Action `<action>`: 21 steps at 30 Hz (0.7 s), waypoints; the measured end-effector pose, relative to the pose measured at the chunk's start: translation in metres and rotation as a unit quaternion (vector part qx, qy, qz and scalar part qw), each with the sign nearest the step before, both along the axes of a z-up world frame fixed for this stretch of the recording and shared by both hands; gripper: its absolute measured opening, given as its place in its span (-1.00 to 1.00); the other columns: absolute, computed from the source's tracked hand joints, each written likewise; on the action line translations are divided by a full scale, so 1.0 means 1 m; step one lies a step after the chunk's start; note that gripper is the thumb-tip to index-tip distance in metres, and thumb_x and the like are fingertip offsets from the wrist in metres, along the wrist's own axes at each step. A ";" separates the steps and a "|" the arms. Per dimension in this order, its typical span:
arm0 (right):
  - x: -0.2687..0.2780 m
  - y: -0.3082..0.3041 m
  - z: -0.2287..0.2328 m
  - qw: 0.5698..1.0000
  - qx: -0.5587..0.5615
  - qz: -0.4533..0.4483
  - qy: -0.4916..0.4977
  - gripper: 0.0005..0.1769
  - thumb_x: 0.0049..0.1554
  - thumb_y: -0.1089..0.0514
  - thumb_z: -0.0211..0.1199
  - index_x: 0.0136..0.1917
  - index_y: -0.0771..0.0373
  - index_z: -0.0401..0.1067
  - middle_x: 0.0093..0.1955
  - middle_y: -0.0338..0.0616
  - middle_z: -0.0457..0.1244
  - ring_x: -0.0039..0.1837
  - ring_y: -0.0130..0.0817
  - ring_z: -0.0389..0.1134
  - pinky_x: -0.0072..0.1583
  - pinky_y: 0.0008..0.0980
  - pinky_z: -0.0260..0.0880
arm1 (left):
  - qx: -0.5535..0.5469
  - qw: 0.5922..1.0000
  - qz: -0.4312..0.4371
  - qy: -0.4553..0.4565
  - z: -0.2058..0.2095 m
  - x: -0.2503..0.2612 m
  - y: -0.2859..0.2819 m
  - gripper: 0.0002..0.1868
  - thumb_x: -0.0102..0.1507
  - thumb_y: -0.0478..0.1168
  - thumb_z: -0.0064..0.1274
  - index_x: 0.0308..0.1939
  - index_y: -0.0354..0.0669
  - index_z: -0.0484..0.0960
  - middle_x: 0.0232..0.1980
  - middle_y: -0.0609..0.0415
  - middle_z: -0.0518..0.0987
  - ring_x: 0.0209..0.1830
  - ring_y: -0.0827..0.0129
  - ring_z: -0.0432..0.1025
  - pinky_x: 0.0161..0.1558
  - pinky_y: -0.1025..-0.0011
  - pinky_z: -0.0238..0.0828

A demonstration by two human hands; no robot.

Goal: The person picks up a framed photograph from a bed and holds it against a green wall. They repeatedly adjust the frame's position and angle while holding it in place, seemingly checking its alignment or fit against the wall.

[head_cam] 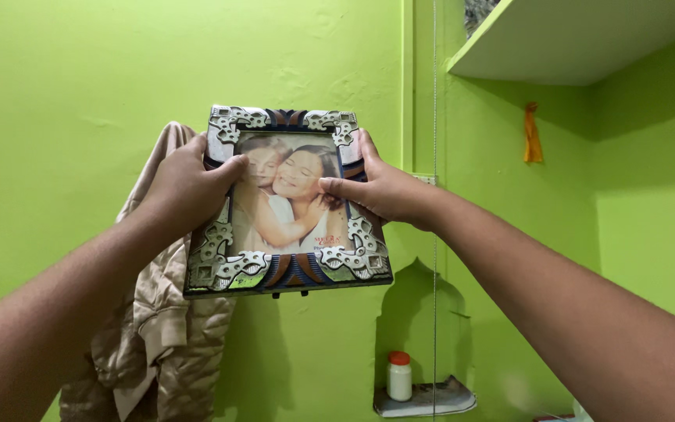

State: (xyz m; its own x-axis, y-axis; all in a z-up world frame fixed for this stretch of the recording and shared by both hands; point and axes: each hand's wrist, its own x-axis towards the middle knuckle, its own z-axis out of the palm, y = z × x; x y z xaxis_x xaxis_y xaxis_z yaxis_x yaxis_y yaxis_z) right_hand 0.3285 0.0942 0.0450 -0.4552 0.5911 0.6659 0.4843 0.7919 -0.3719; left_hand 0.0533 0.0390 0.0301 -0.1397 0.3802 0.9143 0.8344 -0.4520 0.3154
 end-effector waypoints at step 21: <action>-0.005 0.024 -0.003 0.997 0.072 0.036 -0.018 0.51 0.20 -0.41 0.40 0.63 0.25 -0.81 0.67 0.41 -0.21 0.43 -0.18 0.13 0.20 -0.36 0.40 | 0.019 0.999 0.039 0.017 0.001 -0.020 0.022 -0.07 0.24 0.15 0.13 0.44 -0.51 0.23 0.27 -0.40 0.49 0.25 0.03 0.47 0.26 0.24 0.34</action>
